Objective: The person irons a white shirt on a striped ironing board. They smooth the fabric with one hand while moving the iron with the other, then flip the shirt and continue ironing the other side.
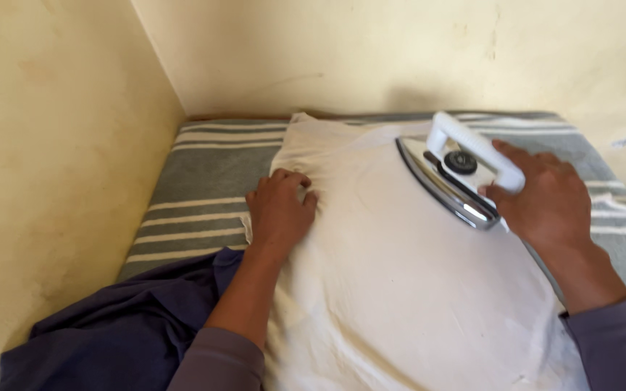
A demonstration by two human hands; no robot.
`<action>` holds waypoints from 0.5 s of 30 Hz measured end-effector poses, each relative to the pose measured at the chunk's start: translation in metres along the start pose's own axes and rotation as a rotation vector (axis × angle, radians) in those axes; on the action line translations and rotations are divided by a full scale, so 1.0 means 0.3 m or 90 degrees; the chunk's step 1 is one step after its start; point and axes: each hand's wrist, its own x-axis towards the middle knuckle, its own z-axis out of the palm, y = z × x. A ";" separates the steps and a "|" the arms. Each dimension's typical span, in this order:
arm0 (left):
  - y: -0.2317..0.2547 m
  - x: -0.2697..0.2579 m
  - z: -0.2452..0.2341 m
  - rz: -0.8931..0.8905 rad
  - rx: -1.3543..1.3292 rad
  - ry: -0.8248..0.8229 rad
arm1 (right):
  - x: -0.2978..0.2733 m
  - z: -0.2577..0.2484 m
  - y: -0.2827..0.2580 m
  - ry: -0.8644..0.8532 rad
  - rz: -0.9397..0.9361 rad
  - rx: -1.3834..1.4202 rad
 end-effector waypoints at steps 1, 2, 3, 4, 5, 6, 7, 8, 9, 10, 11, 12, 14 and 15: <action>-0.004 -0.008 0.002 -0.003 0.003 -0.004 | -0.001 0.008 0.003 0.007 -0.006 0.001; -0.007 -0.006 -0.001 -0.002 0.001 -0.004 | 0.004 0.005 0.009 0.019 -0.014 -0.004; -0.007 -0.003 -0.003 -0.002 -0.001 -0.004 | 0.000 0.003 0.013 0.024 -0.014 -0.001; -0.005 0.000 -0.004 -0.008 -0.007 -0.010 | -0.001 0.004 0.012 0.028 -0.016 0.003; -0.003 0.002 -0.004 -0.014 -0.013 -0.017 | -0.003 0.000 0.016 0.033 -0.019 0.007; -0.003 0.004 -0.005 -0.022 -0.016 -0.020 | -0.001 -0.001 0.016 0.032 -0.016 0.010; -0.001 0.003 -0.004 -0.020 -0.016 -0.021 | 0.000 -0.001 0.017 0.032 -0.014 0.013; 0.000 0.003 -0.005 -0.017 -0.015 -0.020 | 0.005 0.000 0.016 0.034 -0.013 0.017; 0.000 0.003 -0.008 -0.015 -0.014 -0.019 | 0.009 -0.005 0.021 0.026 -0.004 0.012; -0.001 0.003 -0.011 -0.016 -0.013 -0.020 | 0.013 -0.009 0.024 0.018 0.004 0.008; -0.001 0.002 -0.012 -0.017 -0.013 -0.020 | 0.018 -0.009 0.024 0.009 0.012 0.004; -0.001 0.001 -0.011 -0.018 -0.013 -0.022 | 0.019 -0.008 0.026 0.004 0.022 0.000; -0.002 0.001 -0.009 -0.017 -0.021 -0.017 | 0.018 -0.012 0.031 -0.008 0.043 -0.008; -0.004 0.000 -0.009 -0.017 -0.025 -0.015 | 0.018 -0.013 0.031 -0.018 0.037 -0.020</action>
